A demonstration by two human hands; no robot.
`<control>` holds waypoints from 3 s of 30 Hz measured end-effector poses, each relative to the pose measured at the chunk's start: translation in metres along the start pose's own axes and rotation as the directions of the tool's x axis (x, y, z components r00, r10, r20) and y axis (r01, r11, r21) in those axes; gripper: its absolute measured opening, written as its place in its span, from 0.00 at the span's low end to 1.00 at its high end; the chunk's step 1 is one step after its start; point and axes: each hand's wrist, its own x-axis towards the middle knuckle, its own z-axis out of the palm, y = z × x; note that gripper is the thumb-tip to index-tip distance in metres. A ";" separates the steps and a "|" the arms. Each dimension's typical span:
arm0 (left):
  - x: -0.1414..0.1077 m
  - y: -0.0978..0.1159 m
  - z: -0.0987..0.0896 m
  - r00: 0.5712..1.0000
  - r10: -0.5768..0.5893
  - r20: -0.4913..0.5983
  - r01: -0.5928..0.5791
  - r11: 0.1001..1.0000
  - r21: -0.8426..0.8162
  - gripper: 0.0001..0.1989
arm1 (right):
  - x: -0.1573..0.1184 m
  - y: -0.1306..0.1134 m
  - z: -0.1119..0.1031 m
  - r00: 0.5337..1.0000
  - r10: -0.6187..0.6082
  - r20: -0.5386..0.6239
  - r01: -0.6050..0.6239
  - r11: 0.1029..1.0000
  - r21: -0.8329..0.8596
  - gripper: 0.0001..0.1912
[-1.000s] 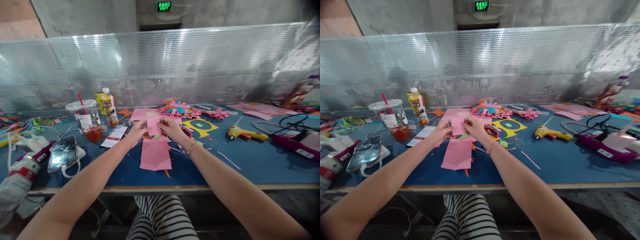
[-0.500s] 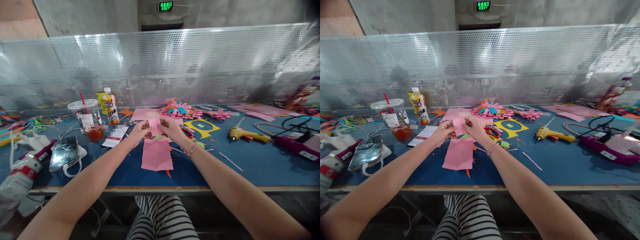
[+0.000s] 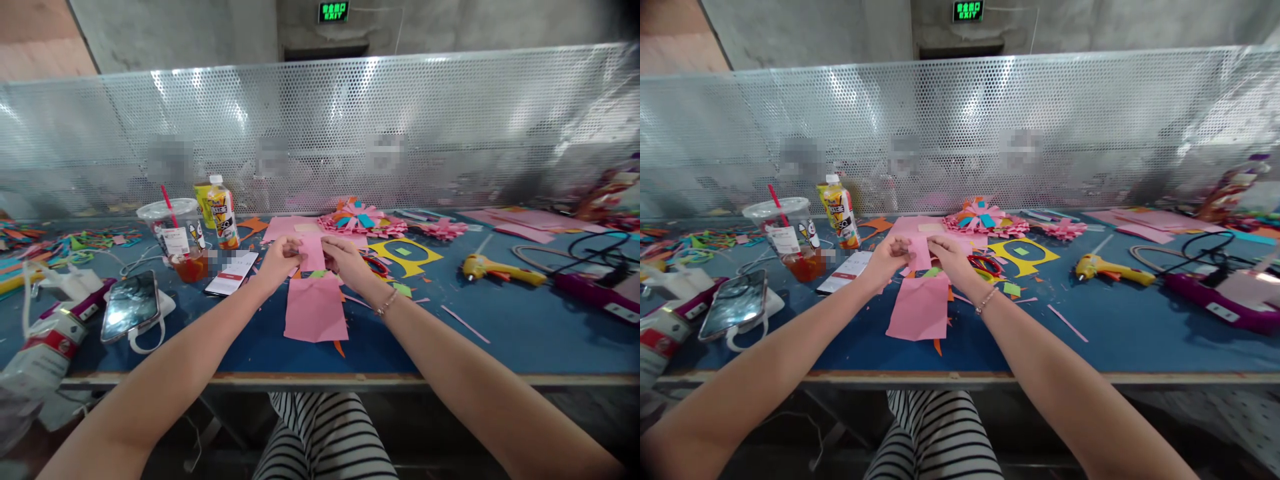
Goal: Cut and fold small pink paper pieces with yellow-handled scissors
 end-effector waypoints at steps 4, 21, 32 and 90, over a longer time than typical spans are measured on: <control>-0.002 0.006 0.001 0.997 -0.053 -0.064 0.050 0.997 -0.055 0.20 | 0.001 -0.002 -0.003 0.993 -0.113 -0.018 0.101 0.941 -0.324 0.13; -0.005 0.013 0.003 0.990 -0.089 -0.111 0.071 0.985 -0.157 0.04 | 0.000 -0.005 -0.003 0.940 -0.341 0.009 0.254 0.684 -0.684 0.05; -0.006 0.017 0.002 0.970 -0.226 -0.091 0.185 0.926 -0.328 0.05 | -0.006 -0.006 -0.003 0.789 -0.564 0.243 0.543 0.456 -0.705 0.15; -0.006 0.018 0.003 0.993 0.063 -0.099 -0.068 0.996 -0.050 0.06 | -0.004 -0.005 0.008 0.993 -0.083 0.080 0.103 0.949 -0.297 0.17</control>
